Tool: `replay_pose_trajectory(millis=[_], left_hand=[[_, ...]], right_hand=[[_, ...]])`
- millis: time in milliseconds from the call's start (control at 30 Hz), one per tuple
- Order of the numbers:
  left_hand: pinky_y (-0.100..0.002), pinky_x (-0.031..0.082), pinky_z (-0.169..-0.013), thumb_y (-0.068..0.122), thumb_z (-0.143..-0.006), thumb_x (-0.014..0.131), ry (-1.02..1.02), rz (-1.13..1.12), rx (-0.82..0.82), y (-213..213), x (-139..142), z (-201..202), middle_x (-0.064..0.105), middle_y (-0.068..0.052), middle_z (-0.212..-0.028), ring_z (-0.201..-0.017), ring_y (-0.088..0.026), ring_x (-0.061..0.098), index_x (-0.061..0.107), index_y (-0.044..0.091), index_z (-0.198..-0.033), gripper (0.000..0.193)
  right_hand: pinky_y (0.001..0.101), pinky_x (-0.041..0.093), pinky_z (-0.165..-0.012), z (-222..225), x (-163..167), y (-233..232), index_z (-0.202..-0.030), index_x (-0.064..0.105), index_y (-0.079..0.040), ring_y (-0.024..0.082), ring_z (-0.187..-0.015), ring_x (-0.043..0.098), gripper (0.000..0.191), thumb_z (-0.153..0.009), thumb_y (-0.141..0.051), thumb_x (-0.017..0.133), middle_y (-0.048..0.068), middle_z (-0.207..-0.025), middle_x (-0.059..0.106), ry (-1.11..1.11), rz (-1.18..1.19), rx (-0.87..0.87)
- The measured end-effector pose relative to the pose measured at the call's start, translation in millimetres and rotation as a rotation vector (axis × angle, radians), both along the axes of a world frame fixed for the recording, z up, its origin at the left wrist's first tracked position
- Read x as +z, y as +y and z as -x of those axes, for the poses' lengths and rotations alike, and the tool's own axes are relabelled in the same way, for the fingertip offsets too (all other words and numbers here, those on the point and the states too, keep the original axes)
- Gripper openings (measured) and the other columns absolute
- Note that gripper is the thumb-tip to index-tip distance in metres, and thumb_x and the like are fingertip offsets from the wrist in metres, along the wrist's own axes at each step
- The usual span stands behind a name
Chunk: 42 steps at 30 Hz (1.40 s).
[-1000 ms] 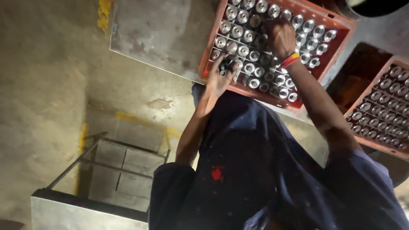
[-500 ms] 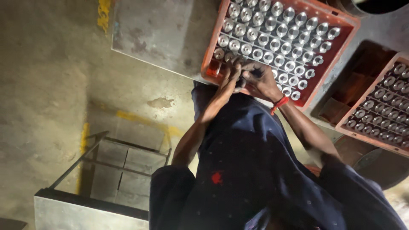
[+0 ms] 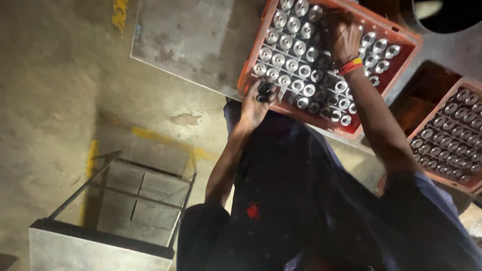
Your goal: The person repeatedly scoops small metallic pellets from a bucket and places them into the cavities of a red plastic mold tray. The person fills the tray systematically, moving from one cavity to the next until the tray is full.
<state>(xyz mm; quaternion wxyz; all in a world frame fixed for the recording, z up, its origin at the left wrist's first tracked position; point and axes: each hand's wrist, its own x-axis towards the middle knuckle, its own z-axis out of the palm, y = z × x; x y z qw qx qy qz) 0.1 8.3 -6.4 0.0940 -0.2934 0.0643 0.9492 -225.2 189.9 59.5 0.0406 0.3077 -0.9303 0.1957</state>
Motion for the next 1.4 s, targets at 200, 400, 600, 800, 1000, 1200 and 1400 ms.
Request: replay_pose_trajectory(millis=[200,400,600,800,1000,1200,1400], left_hand=[[-0.023,0.033,-0.051,0.032,-0.113,0.055,0.16,0.239,-0.144,8,-4,3,0.053,-0.003,-0.083,-0.06,-0.01,0.046,0.057,0.006,-0.113,0.026],[-0.021,0.03,-0.055,0.03,-0.113,0.053,0.327,0.374,-0.275,12,12,2,0.049,0.001,-0.086,-0.063,-0.005,0.038,0.044,0.014,-0.153,0.044],[-0.02,0.032,-0.05,0.034,-0.106,0.053,0.267,0.406,-0.588,12,24,-11,0.051,0.002,-0.082,-0.059,-0.005,0.038,0.03,0.024,-0.158,0.058],[-0.027,0.042,-0.054,0.043,-0.106,0.048,-0.008,0.332,-0.219,-2,11,-24,0.064,-0.009,-0.087,-0.064,-0.014,0.055,0.054,0.007,-0.133,0.045],[-0.024,0.035,-0.049,0.04,-0.108,0.051,-0.035,0.369,-0.133,-8,-3,-33,0.06,-0.004,-0.079,-0.055,-0.01,0.047,0.058,0.009,-0.11,0.031],[-0.021,0.029,-0.05,0.042,-0.115,0.047,0.113,0.443,-0.23,-11,9,-23,0.049,0.003,-0.076,-0.055,-0.005,0.036,0.058,0.003,-0.135,0.046],[-0.022,0.034,-0.053,0.04,-0.113,0.048,0.279,0.608,-0.501,-6,26,-20,0.052,0.004,-0.082,-0.064,-0.005,0.042,0.036,0.019,-0.163,0.055]], right_hand=[[0.0458,0.059,-0.088,-2,7,8,-0.123,0.072,-0.002,0.036,-0.104,0.072,0.026,-0.098,-0.004,0.068,0.02,-0.117,0.073,-0.022,0.164,-0.011],[0.0366,0.059,-0.092,-112,-17,29,-0.128,0.069,0.001,0.019,-0.105,0.07,0.035,-0.107,-0.026,0.072,0.011,-0.116,0.074,-0.693,0.644,-0.271],[0.0305,0.052,-0.089,-205,-46,17,-0.12,0.072,0.001,0.016,-0.102,0.065,0.026,-0.104,-0.02,0.071,0.006,-0.115,0.072,-1.046,0.847,-0.332],[0.0332,0.054,-0.092,-180,-31,14,-0.116,0.073,-0.004,0.019,-0.101,0.068,0.029,-0.09,-0.014,0.082,0.006,-0.114,0.075,-0.538,0.513,-0.203],[0.0399,0.051,-0.089,-160,-26,-13,-0.118,0.073,-0.007,0.028,-0.1,0.062,0.043,-0.078,-0.015,0.087,0.01,-0.123,0.073,-0.125,0.06,0.18],[0.0448,0.05,-0.086,-152,-3,-11,-0.116,0.072,0.002,0.035,-0.097,0.062,0.05,-0.082,-0.03,0.089,0.017,-0.108,0.07,-0.214,0.062,0.127],[0.0358,0.055,-0.089,-186,3,-9,-0.128,0.07,0.003,0.017,-0.099,0.068,0.029,-0.107,-0.018,0.072,0.01,-0.114,0.075,-0.955,0.78,-0.215]])
